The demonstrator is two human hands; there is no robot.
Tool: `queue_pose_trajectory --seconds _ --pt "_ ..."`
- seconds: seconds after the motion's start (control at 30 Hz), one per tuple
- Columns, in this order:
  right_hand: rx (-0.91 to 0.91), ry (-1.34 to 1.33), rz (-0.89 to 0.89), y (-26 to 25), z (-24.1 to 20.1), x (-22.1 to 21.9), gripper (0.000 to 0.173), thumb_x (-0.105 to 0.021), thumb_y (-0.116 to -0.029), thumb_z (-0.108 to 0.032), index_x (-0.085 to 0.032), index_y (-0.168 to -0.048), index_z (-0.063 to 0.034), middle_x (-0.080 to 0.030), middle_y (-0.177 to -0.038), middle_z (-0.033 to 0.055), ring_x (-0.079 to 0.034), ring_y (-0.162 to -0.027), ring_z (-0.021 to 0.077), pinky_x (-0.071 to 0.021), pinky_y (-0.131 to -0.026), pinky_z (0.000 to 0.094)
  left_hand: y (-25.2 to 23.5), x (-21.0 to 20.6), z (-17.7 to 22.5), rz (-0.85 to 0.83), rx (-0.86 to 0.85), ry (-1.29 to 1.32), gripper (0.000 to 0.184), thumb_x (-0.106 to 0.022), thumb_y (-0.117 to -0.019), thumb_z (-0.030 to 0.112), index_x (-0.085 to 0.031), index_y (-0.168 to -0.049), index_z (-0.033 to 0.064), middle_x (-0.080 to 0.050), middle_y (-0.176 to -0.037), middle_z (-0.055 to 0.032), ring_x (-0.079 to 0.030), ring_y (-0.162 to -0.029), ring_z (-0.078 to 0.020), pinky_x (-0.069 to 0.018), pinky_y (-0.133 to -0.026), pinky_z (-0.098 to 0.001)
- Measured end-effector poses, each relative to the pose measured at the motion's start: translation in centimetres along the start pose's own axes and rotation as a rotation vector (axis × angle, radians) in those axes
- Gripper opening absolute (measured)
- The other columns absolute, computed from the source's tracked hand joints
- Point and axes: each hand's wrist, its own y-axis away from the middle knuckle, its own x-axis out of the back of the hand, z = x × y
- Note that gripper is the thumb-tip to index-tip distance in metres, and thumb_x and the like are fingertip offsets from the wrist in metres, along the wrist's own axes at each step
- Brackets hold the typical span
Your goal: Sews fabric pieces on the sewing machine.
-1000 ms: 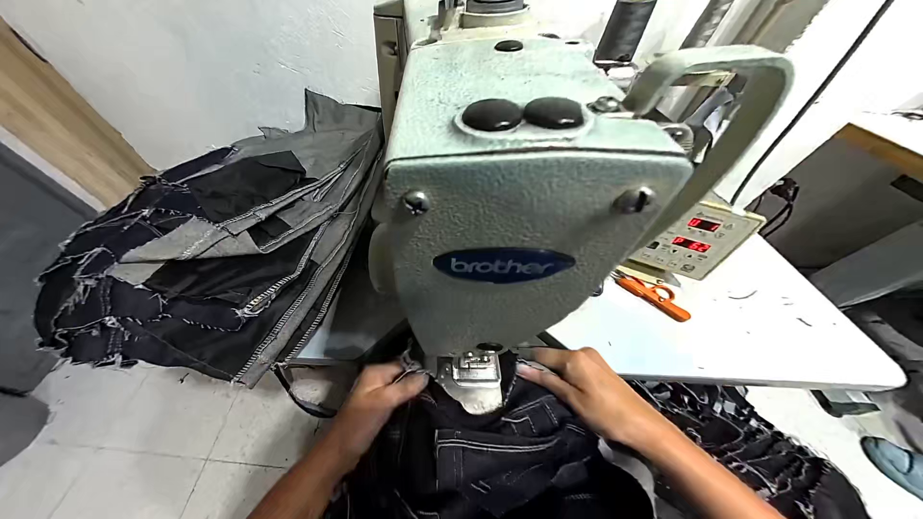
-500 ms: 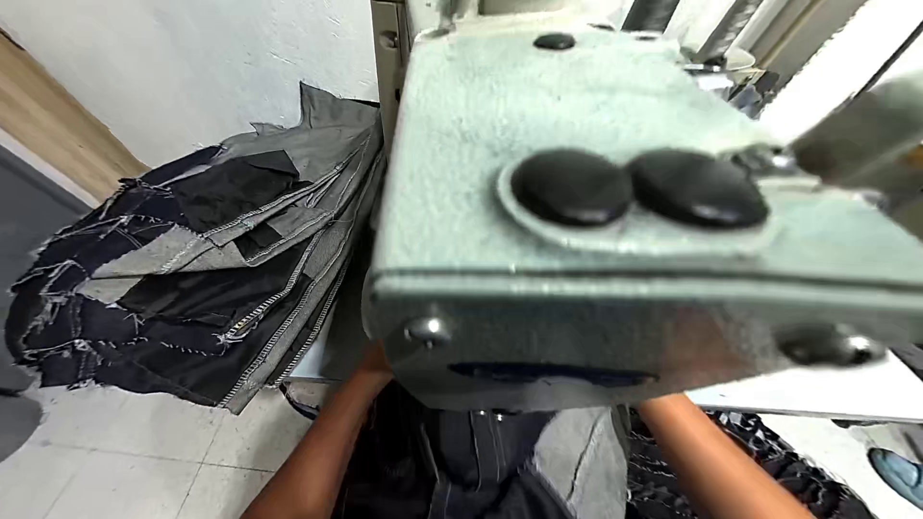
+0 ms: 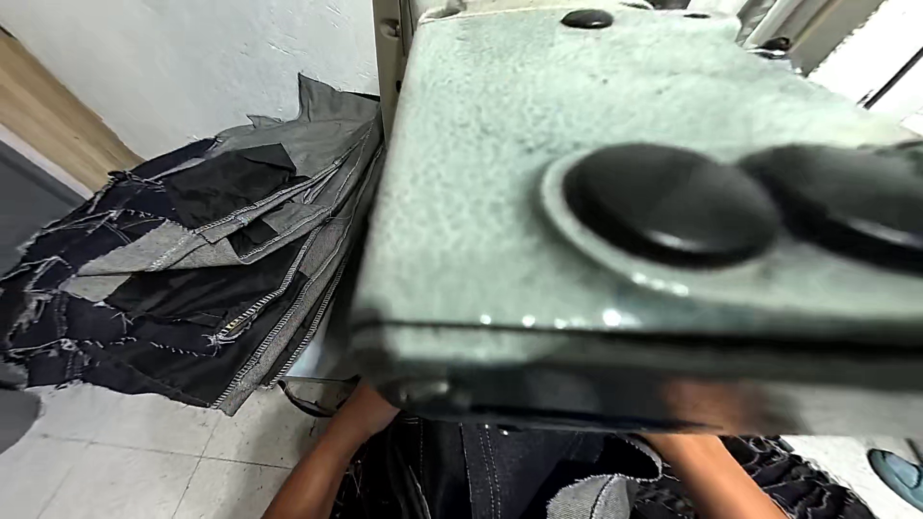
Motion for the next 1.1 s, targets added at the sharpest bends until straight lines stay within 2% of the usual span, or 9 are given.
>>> queue_pose_trajectory --seconds 0.1,0.17,0.23,0.33,0.4,0.5,0.6,0.8,1.1 --pt "-0.003 0.003 -0.046 0.3 -0.1 0.2 0.045 -0.048 -0.0982 -0.034 -0.063 -0.067 -0.0048 -0.058 -0.055 0.0091 -0.064 -0.051 0.0197 -0.0455 -0.044 0.0342 0.5 0.3 3.9 -0.102 0.248 -0.116 0.025 -0.048 -0.1059 0.006 -0.061 -0.116 -0.0131 -0.062 -0.106 -0.0184 -0.055 -0.097 -0.0133 -0.0446 -0.093 -0.0286" --pt "-0.002 -0.047 -0.121 0.5 1.1 -0.5 0.050 -0.047 -0.1014 -0.037 -0.068 -0.073 -0.0030 -0.063 -0.060 0.0107 -0.067 -0.056 0.0243 -0.0498 -0.048 0.0410 0.9 -0.1 6.1 -0.066 0.319 -0.016 0.022 -0.046 -0.1065 0.004 -0.061 -0.107 -0.0125 -0.062 -0.096 -0.0148 -0.054 -0.089 -0.0100 -0.0446 -0.090 -0.0247" --pt "0.009 -0.083 -0.130 0.5 1.2 -0.4 0.050 -0.049 -0.1024 -0.039 -0.071 -0.078 -0.0007 -0.066 -0.064 0.0135 -0.068 -0.059 0.0284 -0.0525 -0.051 0.0453 0.5 0.2 4.1 -0.075 0.104 0.068 0.017 -0.047 -0.1018 0.004 -0.061 -0.096 -0.0033 -0.058 -0.081 0.0012 -0.053 -0.076 0.0044 -0.0469 -0.076 -0.0141" --pt "-0.002 -0.087 -0.092 0.4 -1.4 3.4 0.034 -0.055 -0.0975 -0.026 -0.067 -0.084 0.0025 -0.062 -0.067 0.0154 -0.065 -0.060 0.0257 -0.0498 -0.055 0.0363 0.9 1.0 3.0 -0.082 -0.026 -0.023 0.022 -0.051 -0.0998 0.006 -0.065 -0.104 -0.0112 -0.067 -0.095 -0.0096 -0.059 -0.090 -0.0019 -0.0479 -0.087 -0.0184" --pt "-0.020 -0.073 -0.096 0.7 -1.2 4.1 0.039 -0.053 -0.1005 -0.033 -0.066 -0.093 0.0030 -0.063 -0.073 0.0159 -0.065 -0.065 0.0247 -0.0500 -0.058 0.0353 2.4 1.6 3.3 0.005 -0.083 -0.161 0.031 -0.059 -0.0984 0.009 -0.064 -0.109 -0.0190 -0.070 -0.107 -0.0241 -0.062 -0.101 -0.0143 -0.0461 -0.095 -0.0242" --pt "-0.178 -0.099 -0.219 1.8 0.5 3.8 0.062 -0.051 -0.0991 -0.053 -0.062 -0.123 0.0024 -0.069 -0.097 0.0168 -0.071 -0.083 0.0288 -0.0573 -0.071 0.0481 2.7 2.3 0.1 0.306 -0.441 -0.427 0.045 -0.065 -0.0941 0.036 -0.071 -0.105 -0.0070 -0.073 -0.099 -0.0152 -0.069 -0.097 -0.0102 -0.0547 -0.091 -0.0285" --pt "-0.411 -0.221 -0.331 2.5 0.3 4.2 0.070 -0.060 -0.0935 -0.053 -0.051 -0.140 -0.0020 -0.070 -0.104 0.0147 -0.070 -0.087 0.0289 -0.0565 -0.075 0.0543 4.6 3.0 1.9 0.345 -0.531 -0.551 0.041 -0.066 -0.0956 0.030 -0.069 -0.106 -0.0092 -0.072 -0.099 -0.0190 -0.071 -0.095 -0.0162 -0.0574 -0.089 -0.0334" --pt "-0.663 -0.502 -0.290 4.7 1.4 3.2 0.072 -0.070 -0.0893 -0.039 -0.044 -0.148 -0.0062 -0.063 -0.129 0.0151 -0.067 -0.111 0.0274 -0.0556 -0.092 0.0523 8.0 2.9 4.2 0.055 -0.478 -0.526 0.021 -0.068 -0.0962 0.014 -0.070 -0.098 -0.0070 -0.071 -0.086 -0.0177 -0.069 -0.075 -0.0181 -0.0583 -0.072 -0.0320" --pt "-0.859 -0.774 -0.259 6.8 2.3 0.5 0.045 -0.060 -0.0997 -0.020 -0.053 -0.142 -0.0093 -0.066 -0.124 0.0133 -0.066 -0.108 0.0218 -0.0530 -0.094 0.0479 7.8 -0.3 5.7 -0.038 -0.226 -0.857 0.050 -0.060 -0.1000 0.043 -0.070 -0.102 -0.0065 -0.069 -0.088 -0.0217 -0.070 -0.080 -0.0386 -0.0560 -0.071 -0.0565"
